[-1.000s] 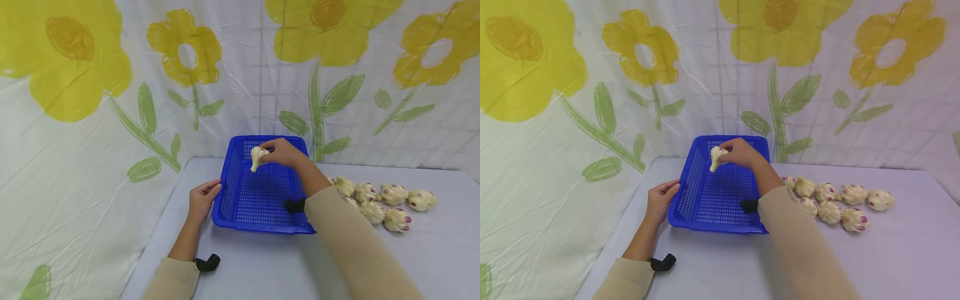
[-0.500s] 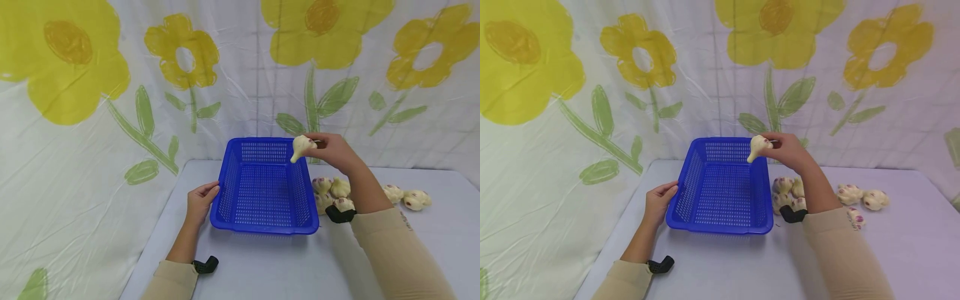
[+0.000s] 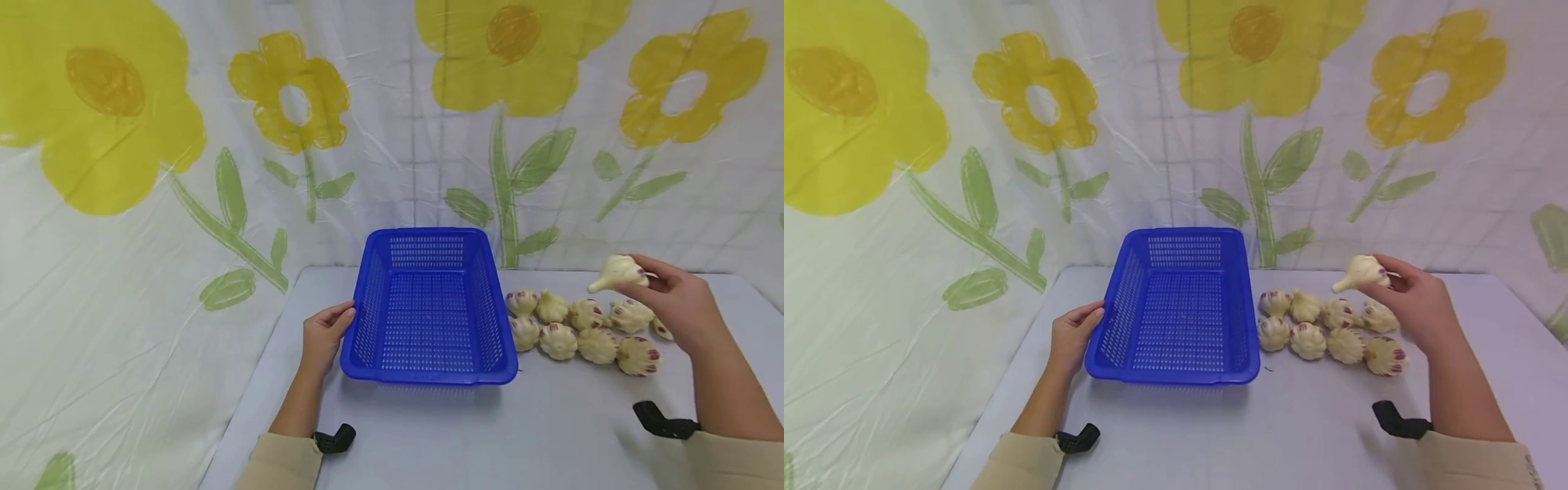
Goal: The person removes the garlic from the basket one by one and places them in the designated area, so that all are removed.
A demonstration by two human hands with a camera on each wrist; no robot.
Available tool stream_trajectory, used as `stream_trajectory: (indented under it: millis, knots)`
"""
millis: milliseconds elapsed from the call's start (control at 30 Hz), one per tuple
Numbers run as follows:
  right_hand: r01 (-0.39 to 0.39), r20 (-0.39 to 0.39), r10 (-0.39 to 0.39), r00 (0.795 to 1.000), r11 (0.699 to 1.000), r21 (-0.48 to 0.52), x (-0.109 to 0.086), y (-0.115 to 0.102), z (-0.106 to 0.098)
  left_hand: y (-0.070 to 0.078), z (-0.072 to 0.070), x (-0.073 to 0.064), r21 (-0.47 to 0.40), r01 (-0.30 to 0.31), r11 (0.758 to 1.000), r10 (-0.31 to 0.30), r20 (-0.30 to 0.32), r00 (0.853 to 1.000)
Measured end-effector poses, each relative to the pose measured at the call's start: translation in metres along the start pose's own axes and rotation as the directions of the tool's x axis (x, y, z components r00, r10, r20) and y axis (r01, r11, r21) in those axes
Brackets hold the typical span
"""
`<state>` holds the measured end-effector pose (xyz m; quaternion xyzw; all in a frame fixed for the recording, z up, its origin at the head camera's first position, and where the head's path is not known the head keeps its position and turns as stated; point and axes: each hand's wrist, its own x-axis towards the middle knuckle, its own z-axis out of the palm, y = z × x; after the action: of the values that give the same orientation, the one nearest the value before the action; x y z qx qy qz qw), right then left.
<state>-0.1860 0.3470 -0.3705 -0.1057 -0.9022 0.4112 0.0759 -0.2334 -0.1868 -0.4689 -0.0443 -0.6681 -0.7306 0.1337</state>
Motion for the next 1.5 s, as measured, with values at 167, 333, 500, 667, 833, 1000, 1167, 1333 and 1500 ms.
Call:
stream_trajectory:
  millis: [167, 333, 500, 667, 833, 1000, 1167, 1333, 1500]
  knots:
    - [-0.138, -0.092, 0.137, 0.986, 0.99, -0.012, -0.014, 0.047, -0.017, -0.001, -0.002, -0.001, 0.008, 0.005, 1.0, -0.005, -0.011, 1.0]
    - [-0.215, -0.147, 0.223, 0.964, 0.974, 0.067, -0.027, 0.084, -0.027, 0.0, -0.002, -0.001, 0.005, 0.004, 1.0, -0.004, -0.015, 1.0]
    - [-0.301, -0.14, 0.307, 0.941, 0.952, 0.063, -0.034, 0.107, -0.031, 0.0, -0.002, -0.001, -0.002, 0.0, 1.0, 0.0, -0.017, 1.0]
    - [-0.455, -0.066, 0.454, 0.888, 0.89, 0.001, -0.036, 0.12, -0.028, 0.001, -0.001, -0.001, -0.004, -0.002, 1.0, 0.002, -0.012, 1.0]
    - [-0.406, -0.043, 0.404, 0.914, 0.911, -0.07, -0.04, 0.135, -0.028, 0.001, 0.0, -0.002, -0.002, 0.004, 1.0, -0.004, -0.013, 1.0]
    - [-0.37, -0.053, 0.367, 0.929, 0.924, -0.093, -0.042, 0.141, -0.031, 0.001, 0.001, 0.0, -0.004, -0.002, 1.0, 0.002, -0.004, 1.0]
    - [-0.454, -0.026, 0.454, 0.891, 0.888, -0.075, -0.043, 0.138, -0.025, 0.001, 0.001, 0.003, 0.0, -0.015, 1.0, 0.015, 0.001, 1.0]
    - [-0.508, 0.003, 0.51, 0.86, 0.858, -0.069, -0.042, 0.135, -0.02, -0.001, -0.001, 0.004, 0.0, -0.01, 1.0, 0.01, -0.001, 1.0]
    - [-0.533, 0.025, 0.536, 0.844, 0.843, -0.07, -0.04, 0.135, -0.019, -0.001, -0.002, 0.004, 0.009, -0.007, 1.0, 0.007, -0.003, 1.0]
